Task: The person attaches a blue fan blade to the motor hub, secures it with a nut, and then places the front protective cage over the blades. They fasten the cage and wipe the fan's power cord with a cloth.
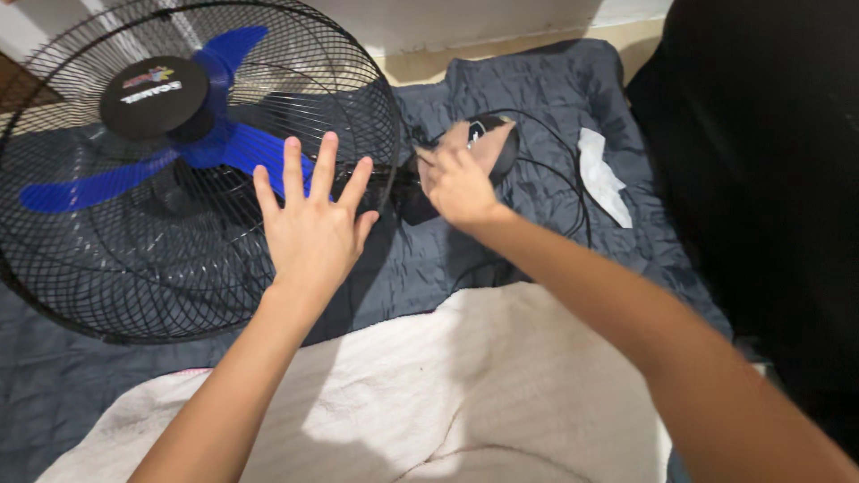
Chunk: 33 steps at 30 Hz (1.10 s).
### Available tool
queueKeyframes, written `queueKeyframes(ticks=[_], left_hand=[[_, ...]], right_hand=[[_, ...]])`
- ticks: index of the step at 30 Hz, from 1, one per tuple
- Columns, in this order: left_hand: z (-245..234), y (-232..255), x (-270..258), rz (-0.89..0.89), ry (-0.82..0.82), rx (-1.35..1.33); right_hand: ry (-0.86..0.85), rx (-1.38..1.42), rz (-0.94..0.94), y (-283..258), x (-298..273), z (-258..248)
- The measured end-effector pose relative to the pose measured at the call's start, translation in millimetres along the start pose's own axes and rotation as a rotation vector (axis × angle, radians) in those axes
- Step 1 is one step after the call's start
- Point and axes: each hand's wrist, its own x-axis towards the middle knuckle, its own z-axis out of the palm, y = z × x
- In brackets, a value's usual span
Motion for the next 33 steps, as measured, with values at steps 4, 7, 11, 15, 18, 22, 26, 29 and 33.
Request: queueKeyframes(ticks=[4, 7, 11, 15, 18, 22, 26, 29, 33], left_hand=[[0, 3, 1, -0.014, 0.000, 0.002], [-3, 6, 1, -0.017, -0.008, 0.002], [-4, 5, 3, -0.012, -0.009, -0.012], [-6, 4, 0, -0.005, -0.023, -0.006], [-5, 5, 2, -0.005, -0.024, 0.003], [-4, 6, 5, -0.017, -0.022, -0.004], [-3, 9, 9, -0.032, -0.010, -0.009], [-4, 10, 8, -0.032, -0.013, -0.017], [-8, 9, 7, -0.023, -0.009, -0.012]], right_hand=[[0.069, -0.066, 0.088, -6, 1, -14], [-0.368, -0.087, -0.062, -39, 14, 1], [-0.050, -0.103, -0.047, -84, 16, 39], [-0.040, -0.038, -0.033, -76, 10, 56], [0.084, 0.095, -0.020, -39, 1, 39], [-0.060, 0.253, 0.047, 11, -7, 2], [0.238, 0.052, 0.137, 5, 3, -12], [0.038, 0.113, 0.105, -18, 8, -5], [0.238, 0.054, 0.096, -15, 16, 12]])
